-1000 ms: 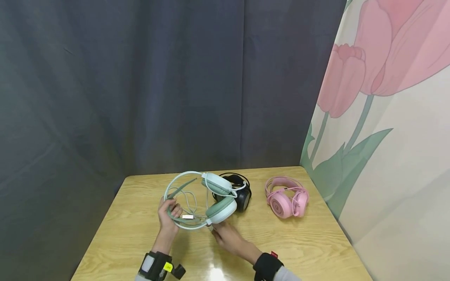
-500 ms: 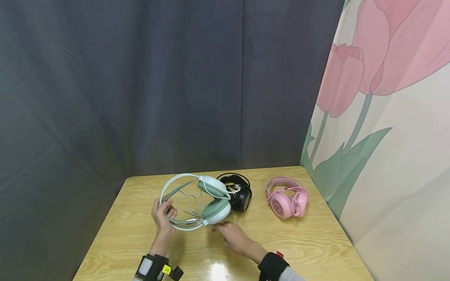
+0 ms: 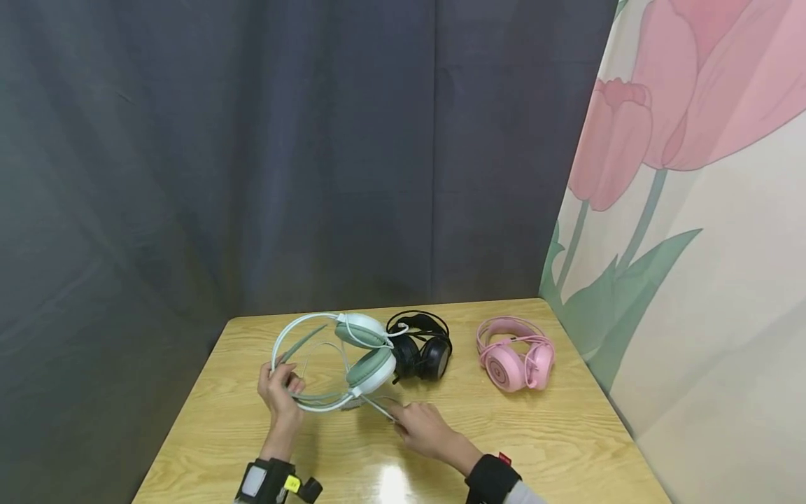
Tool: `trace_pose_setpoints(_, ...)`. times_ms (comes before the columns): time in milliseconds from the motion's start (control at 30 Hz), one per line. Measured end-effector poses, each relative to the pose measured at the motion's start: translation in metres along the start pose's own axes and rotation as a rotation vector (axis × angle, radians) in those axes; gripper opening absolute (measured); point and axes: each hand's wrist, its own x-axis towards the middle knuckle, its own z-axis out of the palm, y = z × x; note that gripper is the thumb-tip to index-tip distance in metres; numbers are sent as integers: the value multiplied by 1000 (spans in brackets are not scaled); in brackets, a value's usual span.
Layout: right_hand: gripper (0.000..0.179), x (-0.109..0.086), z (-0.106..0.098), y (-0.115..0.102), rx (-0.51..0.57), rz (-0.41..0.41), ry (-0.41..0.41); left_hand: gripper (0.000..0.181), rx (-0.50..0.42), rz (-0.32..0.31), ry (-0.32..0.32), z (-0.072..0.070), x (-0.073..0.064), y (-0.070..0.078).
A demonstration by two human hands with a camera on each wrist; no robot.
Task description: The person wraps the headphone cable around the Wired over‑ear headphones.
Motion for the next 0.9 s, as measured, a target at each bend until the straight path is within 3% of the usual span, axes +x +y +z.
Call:
trace_pose_setpoints(133, 19, -5, -8, 2, -55, -8, -11, 34, -11, 21, -38, -57, 27, -55)
trace_pose_setpoints(167, 18, -6, -11, 2, -77, -11, -3, 37, 33, 31, -23, -73, 35, -73)
trace_pose_setpoints(233, 16, -7, -18, 4, -126, -20, 27, 37, 75, 38, -10, -88, 40, -90)
trace_pose_setpoints(367, 16, -8, -32, 7, -201, -28, 64, 34, 96, 22, -2, -87, 36, -84)
trace_pose_setpoints(433, 11, -9, -37, 10, -214, -22, 68, 31, 57, 3, -11, -66, 24, -56)
trace_pose_setpoints(500, 5, -10, -42, 14, -225, -24, 81, 28, 29, 22, -45, -63, 22, -51)
trace_pose_setpoints(567, 7, -11, -46, 18, -231, -40, 117, 28, -15, 11, -70, -47, 14, -31)
trace_pose_setpoints(600, 8, -10, -49, 21, -229, -56, 141, 28, -34, 11, -84, -44, 13, -28)
trace_pose_setpoints(667, 6, -8, -54, 24, -214, -114, 201, 28, 38, 33, -104, -54, 19, -39)
trace_pose_setpoints(700, 7, -7, -57, 25, -208, -148, 231, 30, 77, 28, -96, -50, 17, -35)
trace_pose_setpoints(800, 11, 0, -64, 25, -202, -259, 309, 30, 109, 19, -128, -57, 18, -44)
trace_pose_setpoints(833, 12, 2, -66, 24, -212, -293, 336, 30, 120, 2, -127, -53, 15, -41)
trace_pose_setpoints(900, 12, 7, -68, 22, -240, -353, 402, 32, 76, -11, -181, -55, 14, -44)
